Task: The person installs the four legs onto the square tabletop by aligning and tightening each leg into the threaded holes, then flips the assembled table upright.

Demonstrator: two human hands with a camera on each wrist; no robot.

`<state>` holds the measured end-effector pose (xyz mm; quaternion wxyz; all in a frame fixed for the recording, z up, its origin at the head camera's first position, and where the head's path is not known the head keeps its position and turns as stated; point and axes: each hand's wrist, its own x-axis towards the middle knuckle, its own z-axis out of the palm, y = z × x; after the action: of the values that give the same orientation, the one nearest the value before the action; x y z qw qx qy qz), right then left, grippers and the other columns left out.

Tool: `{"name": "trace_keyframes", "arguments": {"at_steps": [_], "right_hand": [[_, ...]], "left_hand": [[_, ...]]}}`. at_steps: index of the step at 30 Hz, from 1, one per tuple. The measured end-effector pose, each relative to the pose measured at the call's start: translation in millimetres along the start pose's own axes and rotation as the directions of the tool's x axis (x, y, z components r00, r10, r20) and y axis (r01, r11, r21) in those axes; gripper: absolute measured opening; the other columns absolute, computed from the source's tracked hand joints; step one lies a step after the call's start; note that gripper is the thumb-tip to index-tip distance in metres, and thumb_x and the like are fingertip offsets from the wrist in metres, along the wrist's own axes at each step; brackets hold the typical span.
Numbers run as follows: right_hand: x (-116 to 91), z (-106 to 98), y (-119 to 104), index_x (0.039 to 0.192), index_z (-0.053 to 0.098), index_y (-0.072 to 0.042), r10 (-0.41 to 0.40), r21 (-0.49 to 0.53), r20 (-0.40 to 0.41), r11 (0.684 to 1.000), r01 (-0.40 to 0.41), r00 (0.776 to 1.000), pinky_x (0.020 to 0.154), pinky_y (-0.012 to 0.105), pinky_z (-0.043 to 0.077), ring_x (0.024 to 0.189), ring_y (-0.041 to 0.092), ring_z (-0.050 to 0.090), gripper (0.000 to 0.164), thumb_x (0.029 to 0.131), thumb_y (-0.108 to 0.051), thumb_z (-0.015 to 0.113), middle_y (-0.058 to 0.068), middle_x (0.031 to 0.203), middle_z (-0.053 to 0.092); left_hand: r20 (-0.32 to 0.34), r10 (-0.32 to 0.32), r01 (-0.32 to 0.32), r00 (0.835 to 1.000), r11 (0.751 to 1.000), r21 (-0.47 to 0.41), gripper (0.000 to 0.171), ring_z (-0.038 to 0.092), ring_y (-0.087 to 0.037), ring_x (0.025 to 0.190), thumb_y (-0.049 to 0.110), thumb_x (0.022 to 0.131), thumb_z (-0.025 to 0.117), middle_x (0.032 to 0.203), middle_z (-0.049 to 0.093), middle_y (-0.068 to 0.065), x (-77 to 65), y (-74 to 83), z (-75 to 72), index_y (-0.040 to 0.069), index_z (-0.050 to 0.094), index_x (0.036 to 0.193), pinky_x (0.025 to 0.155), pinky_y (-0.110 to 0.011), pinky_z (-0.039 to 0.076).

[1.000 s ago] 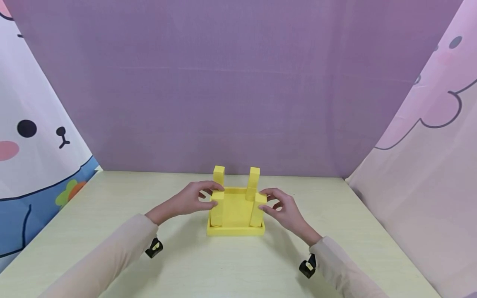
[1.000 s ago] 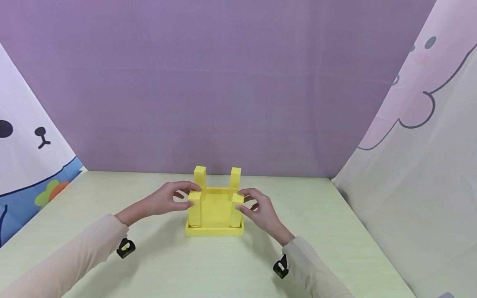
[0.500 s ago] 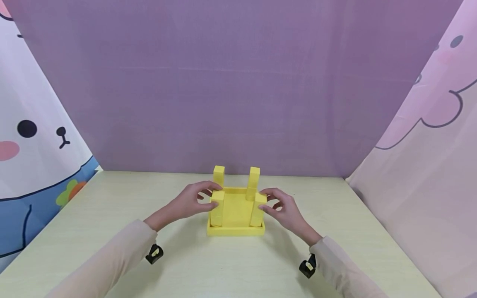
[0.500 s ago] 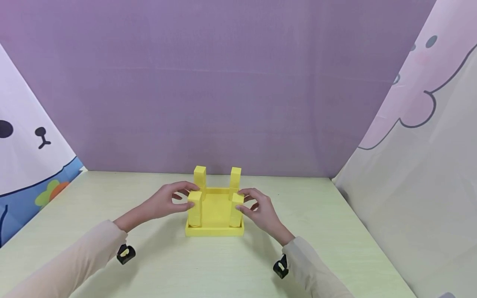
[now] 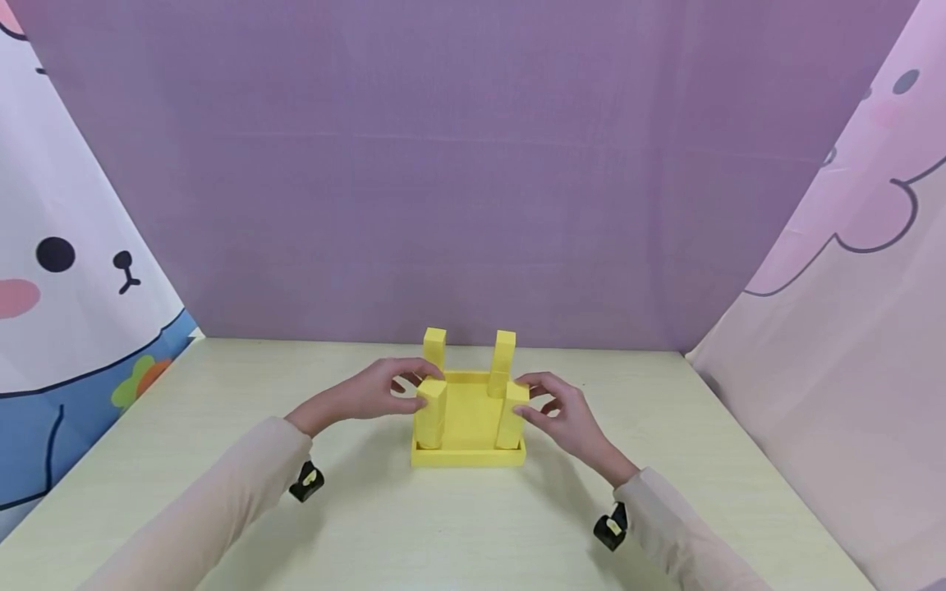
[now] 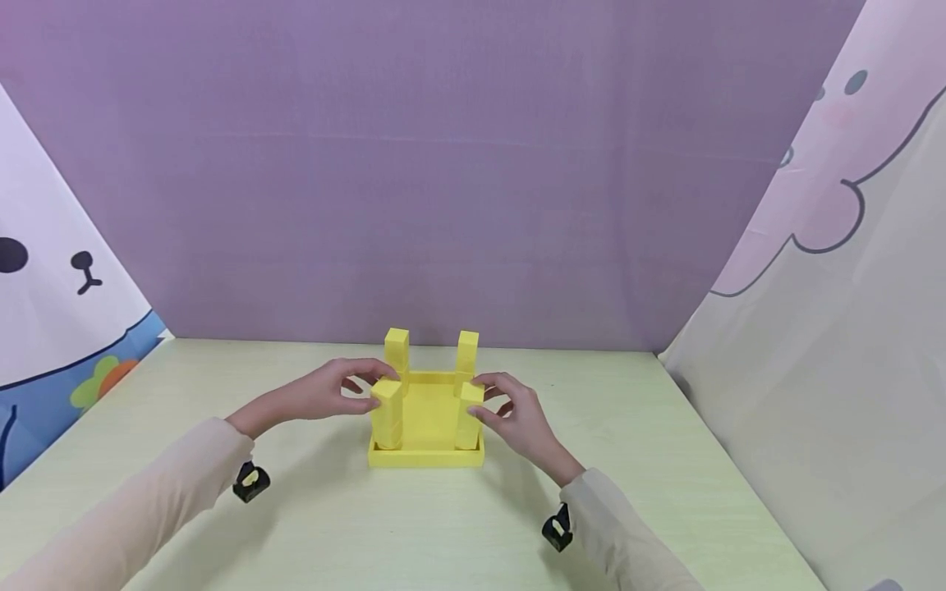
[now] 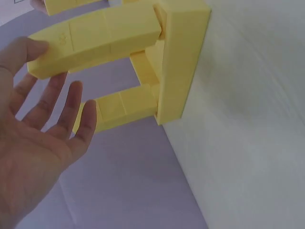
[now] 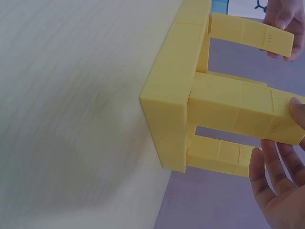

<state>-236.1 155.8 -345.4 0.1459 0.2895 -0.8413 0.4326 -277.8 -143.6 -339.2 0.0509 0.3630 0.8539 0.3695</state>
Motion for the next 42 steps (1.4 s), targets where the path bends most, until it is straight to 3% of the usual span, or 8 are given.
{"name": "trace_keyframes", "arguments": {"at_steps": [5, 9, 15, 21, 27, 34, 38, 42], "right_hand": [[0.0, 0.5, 1.1, 0.109, 0.059, 0.003, 0.008, 0.006, 0.001, 1.000, -0.008, 1.000, 0.063, 0.028, 0.051, 0.089, 0.032, 0.060, 0.035, 0.077, -0.002, 0.070, 0.017, 0.107, 0.063], [0.1, 0.7, 1.0, 0.109, 0.059, 0.003, 0.000, 0.002, -0.001, 1.000, 0.000, 1.000, 0.063, 0.028, 0.051, 0.089, 0.032, 0.060, 0.035, 0.077, -0.002, 0.071, 0.017, 0.107, 0.063], [0.1, 0.3, 0.5, 0.109, 0.059, 0.003, -0.005, 0.001, 0.000, 1.000, 0.005, 1.000, 0.063, 0.028, 0.051, 0.089, 0.031, 0.060, 0.035, 0.077, -0.003, 0.071, 0.017, 0.107, 0.063], [-0.1, -0.2, 0.0, 0.109, 0.059, 0.003, -0.002, 0.001, -0.002, 1.000, 0.002, 1.000, 0.063, 0.029, 0.051, 0.089, 0.031, 0.060, 0.035, 0.077, -0.003, 0.071, 0.017, 0.107, 0.063], [-0.5, -0.2, -0.9, 0.109, 0.059, 0.003, -0.005, -0.002, -0.003, 1.000, 0.005, 1.000, 0.062, 0.028, 0.051, 0.089, 0.032, 0.060, 0.035, 0.077, -0.003, 0.071, 0.017, 0.107, 0.063], [-0.4, -0.1, -1.8, 0.109, 0.059, 0.003, -0.007, -0.008, -0.002, 1.000, 0.007, 1.000, 0.062, 0.027, 0.051, 0.088, 0.032, 0.060, 0.034, 0.077, -0.002, 0.070, 0.018, 0.106, 0.063], [-0.1, 0.5, 1.0, 0.109, 0.059, 0.003, -0.010, -0.005, -0.002, 1.000, 0.010, 1.000, 0.062, 0.028, 0.051, 0.088, 0.032, 0.060, 0.035, 0.077, -0.002, 0.070, 0.018, 0.106, 0.063], [0.4, 5.0, 18.8, 0.111, 0.059, -0.001, -0.013, 0.001, -0.007, 1.000, 0.013, 1.000, 0.062, 0.028, 0.051, 0.089, 0.031, 0.060, 0.036, 0.077, -0.005, 0.071, 0.015, 0.107, 0.063]], "left_hand": [[0.036, -0.007, 0.007, 0.999, 1.000, -0.017, 0.034, 0.052, -0.018, 0.103, 0.017, 0.086, 0.061, 0.117, 0.056, 0.006, 1.0, -2.0, -3.5, 0.025, 0.056, 0.118, 0.086, -0.046, 0.046], [0.012, -0.014, 0.014, 1.000, 1.000, -0.021, 0.036, 0.053, -0.021, 0.105, 0.021, 0.085, 0.064, 0.120, 0.055, 0.005, 0.5, -0.7, -1.3, 0.022, 0.055, 0.119, 0.086, -0.045, 0.046], [-0.120, -0.042, 0.044, 0.992, 0.999, 0.008, 0.041, 0.057, -0.019, 0.101, 0.031, 0.079, 0.071, 0.114, 0.059, 0.005, -1.5, 4.0, 8.8, 0.020, 0.056, 0.116, 0.082, -0.041, 0.048], [-0.268, -0.050, 0.064, 0.962, 0.997, 0.043, 0.040, 0.059, -0.016, 0.094, 0.033, 0.075, 0.074, 0.106, 0.062, 0.005, -4.9, 8.4, 19.1, 0.018, 0.060, 0.110, 0.075, -0.032, 0.048], [-0.333, -0.050, 0.077, 0.942, 0.995, 0.067, 0.037, 0.059, -0.014, 0.091, 0.033, 0.074, 0.075, 0.103, 0.062, 0.006, -6.9, 9.1, 24.8, 0.019, 0.061, 0.106, 0.071, -0.030, 0.046], [-0.303, -0.019, 0.049, 0.953, 0.994, 0.093, 0.035, 0.060, -0.014, 0.092, 0.029, 0.076, 0.073, 0.104, 0.063, 0.005, -6.0, 9.1, 21.4, 0.017, 0.061, 0.107, 0.071, -0.032, 0.046], [-0.239, 0.020, 0.005, 0.971, 0.995, 0.102, 0.034, 0.060, -0.015, 0.093, 0.025, 0.078, 0.071, 0.105, 0.063, 0.004, -4.3, 7.1, 15.4, 0.015, 0.061, 0.109, 0.073, -0.034, 0.047], [-0.160, 0.042, -0.024, 0.986, 0.994, 0.108, 0.036, 0.059, -0.016, 0.097, 0.024, 0.080, 0.069, 0.110, 0.063, 0.003, -2.9, 5.2, 9.4, 0.014, 0.060, 0.114, 0.076, -0.035, 0.048]]}}
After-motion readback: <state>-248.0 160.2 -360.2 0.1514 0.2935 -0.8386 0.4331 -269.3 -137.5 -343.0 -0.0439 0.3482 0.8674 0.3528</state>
